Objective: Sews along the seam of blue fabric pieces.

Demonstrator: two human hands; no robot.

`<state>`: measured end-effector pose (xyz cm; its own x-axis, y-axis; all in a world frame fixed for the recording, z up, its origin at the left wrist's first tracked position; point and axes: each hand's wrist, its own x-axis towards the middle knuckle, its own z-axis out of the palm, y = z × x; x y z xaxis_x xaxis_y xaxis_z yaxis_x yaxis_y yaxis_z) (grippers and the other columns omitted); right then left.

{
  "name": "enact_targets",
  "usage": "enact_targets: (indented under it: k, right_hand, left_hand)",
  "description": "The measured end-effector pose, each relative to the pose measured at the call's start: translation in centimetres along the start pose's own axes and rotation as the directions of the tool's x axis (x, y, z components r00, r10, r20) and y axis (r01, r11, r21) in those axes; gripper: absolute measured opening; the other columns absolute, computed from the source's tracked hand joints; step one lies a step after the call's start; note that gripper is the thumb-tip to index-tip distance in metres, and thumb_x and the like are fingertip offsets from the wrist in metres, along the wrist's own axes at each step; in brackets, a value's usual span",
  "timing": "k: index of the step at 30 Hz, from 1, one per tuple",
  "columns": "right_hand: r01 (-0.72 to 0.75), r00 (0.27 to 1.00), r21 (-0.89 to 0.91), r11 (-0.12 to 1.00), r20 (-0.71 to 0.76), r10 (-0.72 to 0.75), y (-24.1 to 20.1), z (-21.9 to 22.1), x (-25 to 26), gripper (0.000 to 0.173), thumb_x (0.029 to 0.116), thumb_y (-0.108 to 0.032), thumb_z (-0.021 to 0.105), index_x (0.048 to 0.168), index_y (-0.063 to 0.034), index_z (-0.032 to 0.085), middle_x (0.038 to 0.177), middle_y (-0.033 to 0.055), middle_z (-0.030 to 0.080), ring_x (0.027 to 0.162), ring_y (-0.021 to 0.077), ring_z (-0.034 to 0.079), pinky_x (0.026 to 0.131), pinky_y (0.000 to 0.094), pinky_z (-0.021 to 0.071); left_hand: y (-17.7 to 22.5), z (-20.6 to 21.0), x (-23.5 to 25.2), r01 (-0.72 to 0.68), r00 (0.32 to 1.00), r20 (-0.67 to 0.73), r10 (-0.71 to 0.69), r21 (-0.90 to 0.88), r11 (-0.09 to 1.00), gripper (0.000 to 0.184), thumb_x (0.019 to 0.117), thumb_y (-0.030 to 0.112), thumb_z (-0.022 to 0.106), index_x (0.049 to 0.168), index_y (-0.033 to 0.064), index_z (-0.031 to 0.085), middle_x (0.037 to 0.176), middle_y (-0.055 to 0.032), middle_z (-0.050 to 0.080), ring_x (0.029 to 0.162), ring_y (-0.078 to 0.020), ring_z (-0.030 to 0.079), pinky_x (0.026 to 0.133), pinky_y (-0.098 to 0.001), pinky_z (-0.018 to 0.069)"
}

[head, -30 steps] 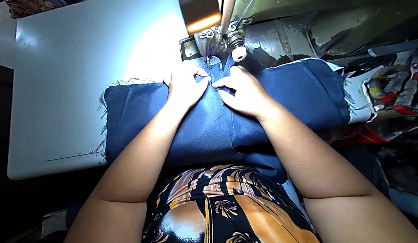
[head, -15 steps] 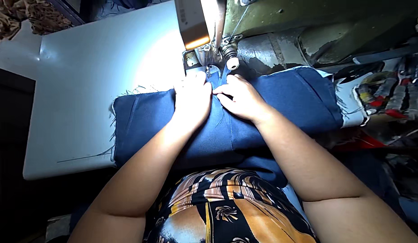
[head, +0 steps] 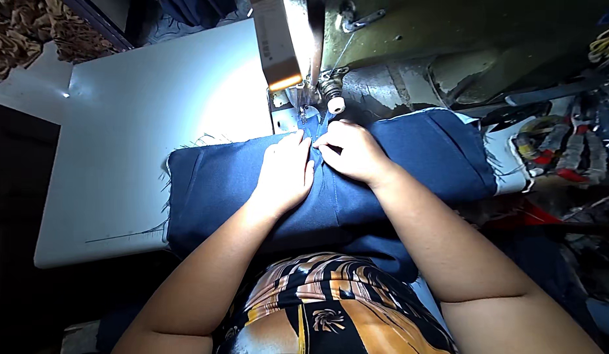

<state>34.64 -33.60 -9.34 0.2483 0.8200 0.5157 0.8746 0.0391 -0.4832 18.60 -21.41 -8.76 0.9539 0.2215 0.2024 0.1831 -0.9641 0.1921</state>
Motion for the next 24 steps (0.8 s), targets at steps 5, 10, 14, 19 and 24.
enact_targets:
  k: [5, 10, 14, 19, 24]
  right_hand:
    - [0.0, 1.0, -0.006, 1.0, 0.019, 0.0, 0.0, -0.03, 0.04, 0.025, 0.0928, -0.014, 0.056, 0.093, -0.0055, 0.079, 0.083, 0.0113, 0.067, 0.087, 0.0273, 0.065, 0.081, 0.0406, 0.0521]
    - [-0.005, 1.0, -0.016, 1.0, 0.011, 0.006, -0.03, 0.01, 0.06, 0.025, 0.0934, -0.015, 0.055, 0.092, -0.0057, 0.078, 0.083, 0.0111, 0.067, 0.087, 0.0268, 0.065, 0.081, 0.0402, 0.0521]
    - [-0.024, 0.995, 0.05, 0.998, -0.093, 0.029, -0.3, 0.03, -0.07, 0.023, 0.0958, -0.013, 0.058, 0.099, -0.0053, 0.079, 0.095, 0.0105, 0.074, 0.095, 0.0197, 0.07, 0.088, 0.0335, 0.0558]
    - [-0.01, 0.989, 0.028, 1.0, -0.147, 0.014, -0.21, 0.22, -0.09, 0.023, 0.095, -0.012, 0.058, 0.1, -0.0042, 0.079, 0.101, 0.0118, 0.076, 0.1, 0.0211, 0.072, 0.093, 0.0348, 0.0561]
    - [0.062, 0.996, -0.047, 0.997, -0.061, -0.065, -0.43, 0.32, -0.22, 0.029, 0.0968, -0.011, 0.055, 0.11, -0.0067, 0.08, 0.109, 0.0101, 0.078, 0.109, 0.0238, 0.072, 0.102, 0.0365, 0.0536]
  left_hand:
    - [0.43, 0.18, -0.16, 0.024, 1.0, 0.014, -0.024, 0.022, 0.999, 0.053, 0.1055, 0.029, 0.035, 0.148, 0.0034, 0.052, 0.158, -0.0148, 0.047, 0.146, -0.0298, 0.043, 0.114, -0.0551, 0.0348]
    - [0.4, 0.18, -0.08, 0.023, 0.999, 0.024, -0.024, 0.021, 1.0, 0.053, 0.1053, 0.029, 0.033, 0.148, 0.0043, 0.052, 0.158, -0.013, 0.047, 0.147, -0.0275, 0.043, 0.114, -0.0533, 0.0345]
    - [0.4, 0.17, -0.13, 0.037, 0.999, 0.032, -0.038, 0.026, 0.999, 0.053, 0.1058, 0.03, 0.032, 0.15, 0.0062, 0.051, 0.159, -0.011, 0.046, 0.148, -0.0266, 0.041, 0.115, -0.056, 0.0312]
    - [0.46, 0.09, -0.07, 0.077, 0.994, 0.081, -0.077, 0.008, 0.997, 0.055, 0.1064, 0.033, 0.031, 0.155, 0.0106, 0.046, 0.163, -0.0079, 0.041, 0.153, -0.0277, 0.033, 0.119, -0.0703, 0.0176]
    - [0.41, 0.23, -0.13, 0.066, 0.995, 0.069, -0.067, 0.01, 0.998, 0.055, 0.1068, 0.033, 0.03, 0.152, 0.0091, 0.049, 0.163, -0.0083, 0.041, 0.153, -0.0285, 0.033, 0.118, -0.0705, 0.0182]
